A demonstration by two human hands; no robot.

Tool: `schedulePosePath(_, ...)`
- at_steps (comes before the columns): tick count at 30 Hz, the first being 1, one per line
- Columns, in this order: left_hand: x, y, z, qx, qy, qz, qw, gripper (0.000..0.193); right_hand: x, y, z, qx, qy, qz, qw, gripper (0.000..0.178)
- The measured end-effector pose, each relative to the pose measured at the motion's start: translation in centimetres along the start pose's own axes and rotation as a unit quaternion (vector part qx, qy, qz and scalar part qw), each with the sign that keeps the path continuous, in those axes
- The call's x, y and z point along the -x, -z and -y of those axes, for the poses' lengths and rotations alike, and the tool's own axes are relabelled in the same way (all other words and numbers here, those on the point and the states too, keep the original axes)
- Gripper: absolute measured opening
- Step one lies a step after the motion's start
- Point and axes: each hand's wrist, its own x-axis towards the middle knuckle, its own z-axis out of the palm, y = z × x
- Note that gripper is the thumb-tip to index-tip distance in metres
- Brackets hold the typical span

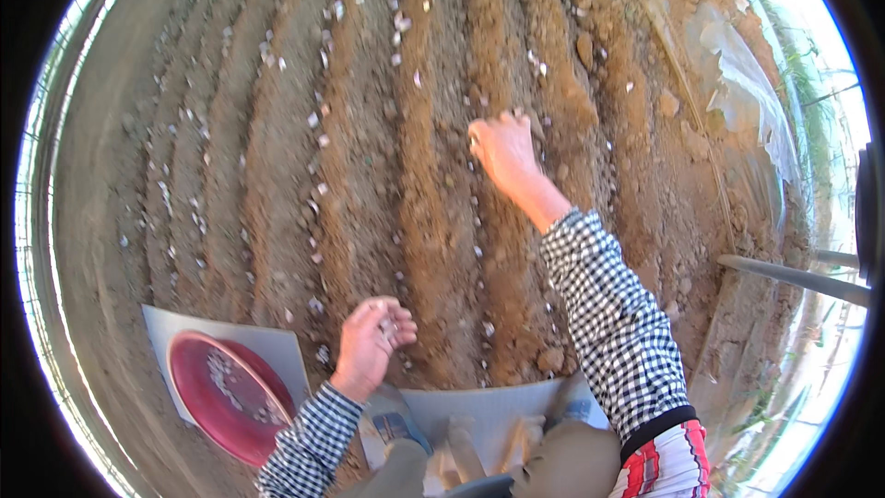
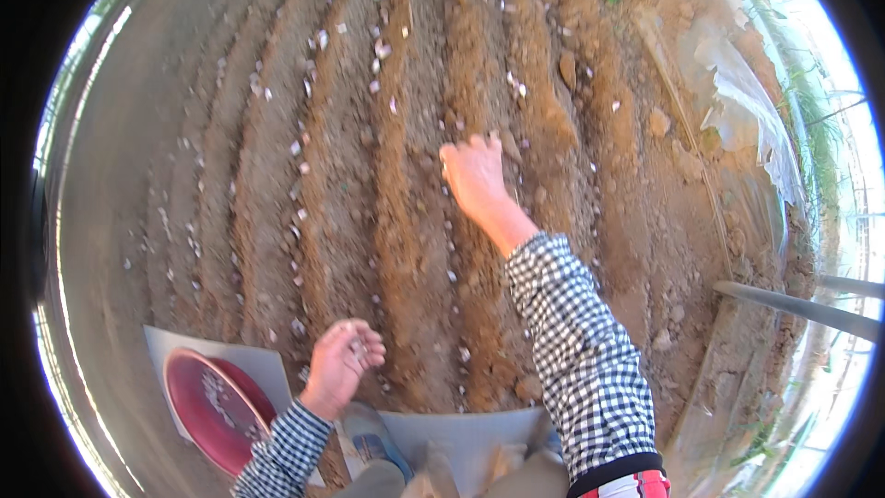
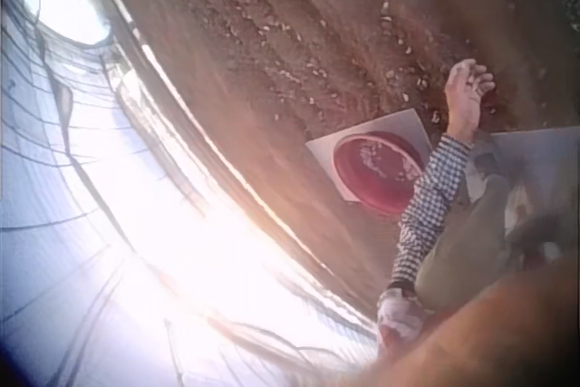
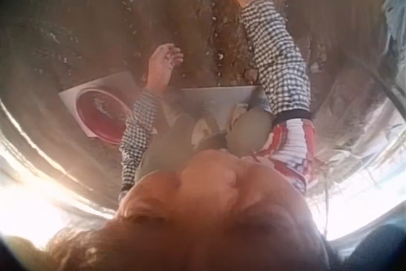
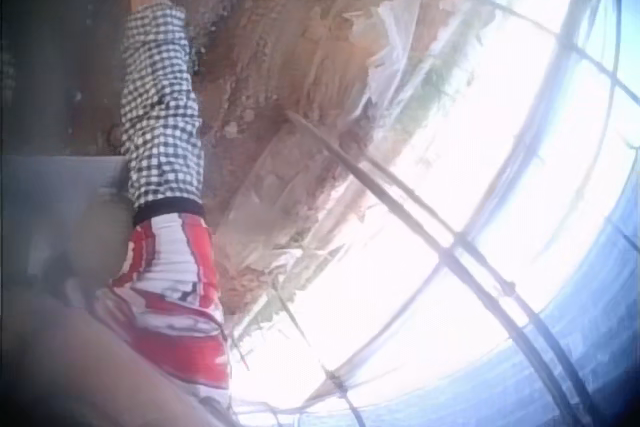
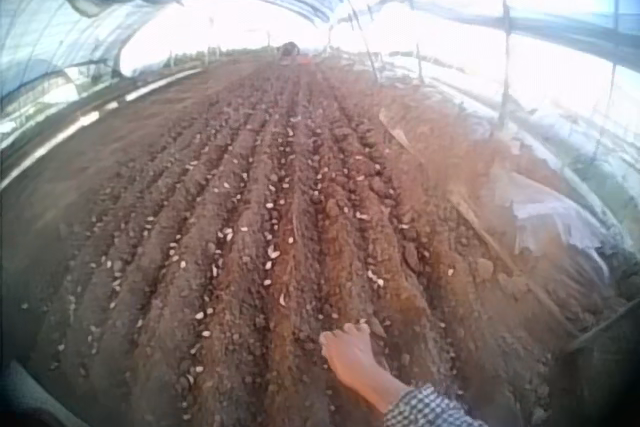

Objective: The person places small white seeds into prepared soil furrows by hand, spacing them along the rows. A red bowl containing seeds sits nearby, and the person occasionally reaches into it to continue planting.

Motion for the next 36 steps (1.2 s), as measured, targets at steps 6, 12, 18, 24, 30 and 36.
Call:
schedulePosePath(6,0.5,1.2,-0.4,0.011,-0.022,0.01,1.0,0.025,-1.1,-0.5,1.3,0.021,0.009,0.005,1.0,0.014)
schedulePosePath(12,0.7,1.5,-0.3,0.009,-0.018,0.021,1.0,0.026,-1.3,1.5,2.7,-0.104,-0.093,0.081,0.987,0.016)
schedulePosePath(18,-0.2,-4.6,-1.0,-0.004,-0.056,0.087,0.995,0.031,6.6,9.4,9.4,-0.481,0.008,0.095,0.871,0.018)
schedulePosePath(24,0.3,-9.5,-0.2,-0.228,-0.061,0.079,0.968,0.026,13.6,11.1,8.8,-0.455,0.023,0.137,0.88,0.017)
schedulePosePath(30,1.9,-10.7,1.6,-0.314,0.039,0.081,0.945,0.024,17.6,9.9,6.3,-0.449,0.073,0.062,0.889,0.01)
schedulePosePath(36,1.6,-9.4,-0.6,-0.304,0.107,0.084,0.943,0.021,14.0,8.2,1.0,-0.453,-0.108,0.049,0.884,0.008)
